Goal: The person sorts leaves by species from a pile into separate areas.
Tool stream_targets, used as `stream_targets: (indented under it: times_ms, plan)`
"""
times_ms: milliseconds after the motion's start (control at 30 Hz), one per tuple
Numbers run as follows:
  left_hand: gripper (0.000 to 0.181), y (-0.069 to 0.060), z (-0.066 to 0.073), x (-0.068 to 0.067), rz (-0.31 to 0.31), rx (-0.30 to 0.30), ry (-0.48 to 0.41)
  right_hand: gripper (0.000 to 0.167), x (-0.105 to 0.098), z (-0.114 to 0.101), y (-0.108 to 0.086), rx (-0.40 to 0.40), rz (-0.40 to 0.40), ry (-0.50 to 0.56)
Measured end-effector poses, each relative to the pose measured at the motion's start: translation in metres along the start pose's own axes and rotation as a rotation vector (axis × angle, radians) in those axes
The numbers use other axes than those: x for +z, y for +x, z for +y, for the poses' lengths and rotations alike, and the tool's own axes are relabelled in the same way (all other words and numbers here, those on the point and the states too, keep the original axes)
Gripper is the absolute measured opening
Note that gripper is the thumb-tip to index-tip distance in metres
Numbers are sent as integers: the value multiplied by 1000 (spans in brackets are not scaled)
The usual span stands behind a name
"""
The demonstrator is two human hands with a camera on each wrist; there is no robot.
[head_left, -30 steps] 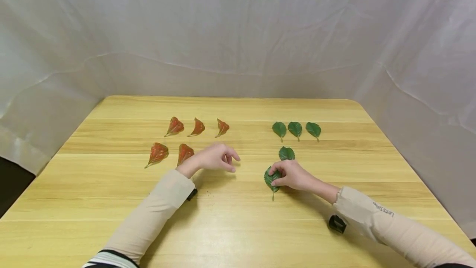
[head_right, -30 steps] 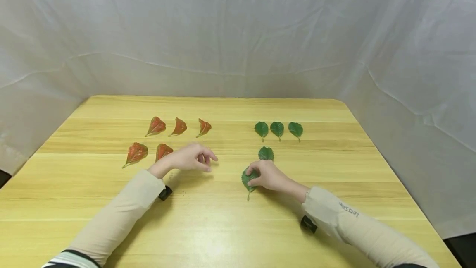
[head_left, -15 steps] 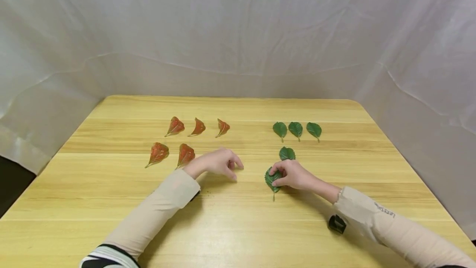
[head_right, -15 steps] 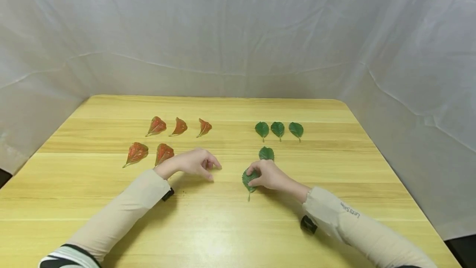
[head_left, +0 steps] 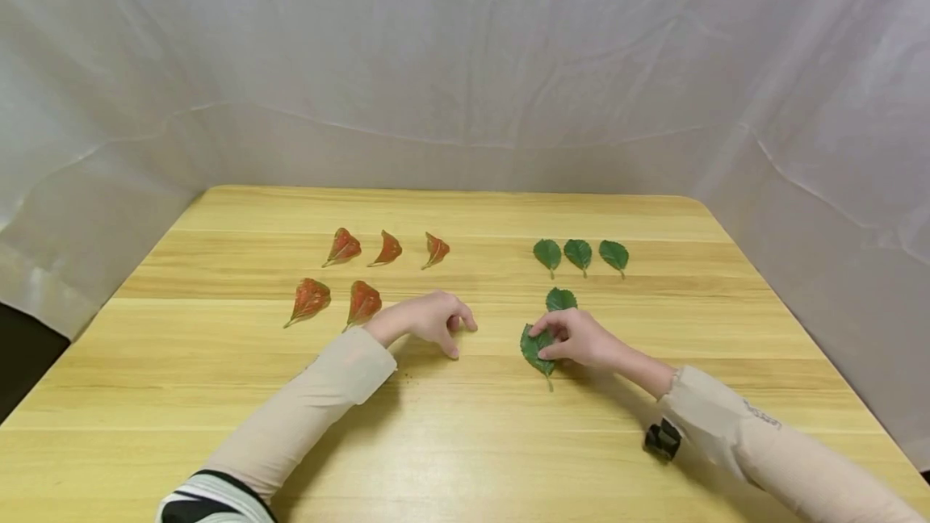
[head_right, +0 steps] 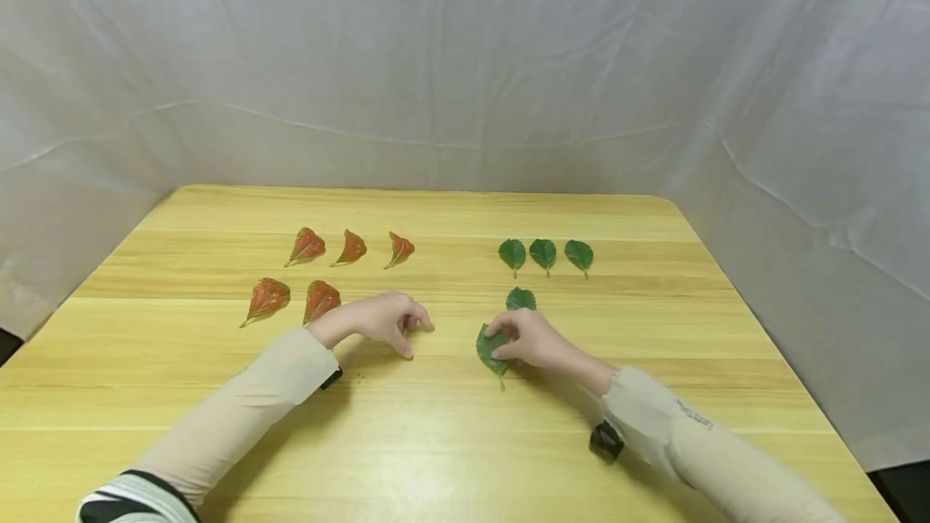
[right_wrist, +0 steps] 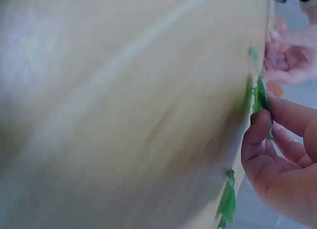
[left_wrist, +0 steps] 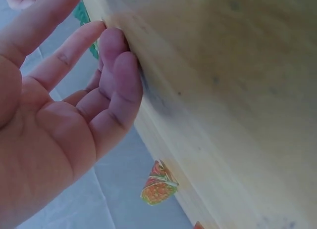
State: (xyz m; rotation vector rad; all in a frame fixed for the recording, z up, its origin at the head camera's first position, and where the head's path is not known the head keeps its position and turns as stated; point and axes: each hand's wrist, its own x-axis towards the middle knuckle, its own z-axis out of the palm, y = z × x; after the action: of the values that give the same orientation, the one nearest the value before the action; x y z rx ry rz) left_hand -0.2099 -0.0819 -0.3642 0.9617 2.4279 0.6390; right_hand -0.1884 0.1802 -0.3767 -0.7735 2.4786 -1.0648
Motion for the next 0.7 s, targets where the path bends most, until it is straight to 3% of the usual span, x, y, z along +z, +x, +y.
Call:
stream_targets:
  times_ms: [167,367,700]
  plan:
    - [41,0,0,1,-8,-23,-16,25,-11,1,-3,77,36,112]
    - [42,0,1,1,-14,-36,-20,26,-33,4,-7,82,86,170]
    - [39,1,2,3,-1,-51,-20,31,-66,18,-7,144,173,160]
